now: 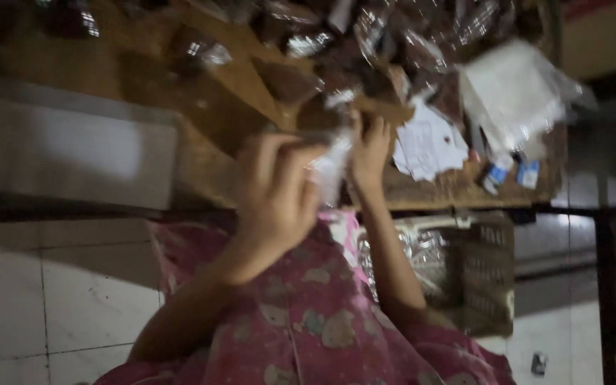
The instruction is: Packaging individually wrapped brownies into larger bags with labels and stapling them shut.
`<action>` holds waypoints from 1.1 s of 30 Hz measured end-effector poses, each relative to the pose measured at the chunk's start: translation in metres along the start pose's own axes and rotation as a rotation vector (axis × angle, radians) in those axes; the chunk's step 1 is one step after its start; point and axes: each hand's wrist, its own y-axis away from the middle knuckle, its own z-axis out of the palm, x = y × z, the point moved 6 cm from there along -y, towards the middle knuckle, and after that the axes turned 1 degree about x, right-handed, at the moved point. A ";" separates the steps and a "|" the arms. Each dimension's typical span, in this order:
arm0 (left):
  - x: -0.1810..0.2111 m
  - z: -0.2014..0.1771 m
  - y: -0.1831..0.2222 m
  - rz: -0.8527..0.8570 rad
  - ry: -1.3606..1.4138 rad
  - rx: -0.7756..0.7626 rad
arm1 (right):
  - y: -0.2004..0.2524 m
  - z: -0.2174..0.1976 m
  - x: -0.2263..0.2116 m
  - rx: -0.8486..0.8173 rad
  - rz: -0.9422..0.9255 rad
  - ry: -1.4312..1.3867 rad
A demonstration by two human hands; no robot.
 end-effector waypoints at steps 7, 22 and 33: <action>-0.016 0.017 0.025 0.038 -0.103 -0.007 | 0.044 -0.087 -0.040 -0.049 0.285 -0.739; 0.125 0.115 0.130 0.632 0.520 -0.730 | 0.214 -0.191 0.110 -0.133 0.948 -0.697; -0.062 0.094 0.147 -0.114 0.090 -0.494 | 0.303 -0.113 0.535 -0.272 1.018 -0.579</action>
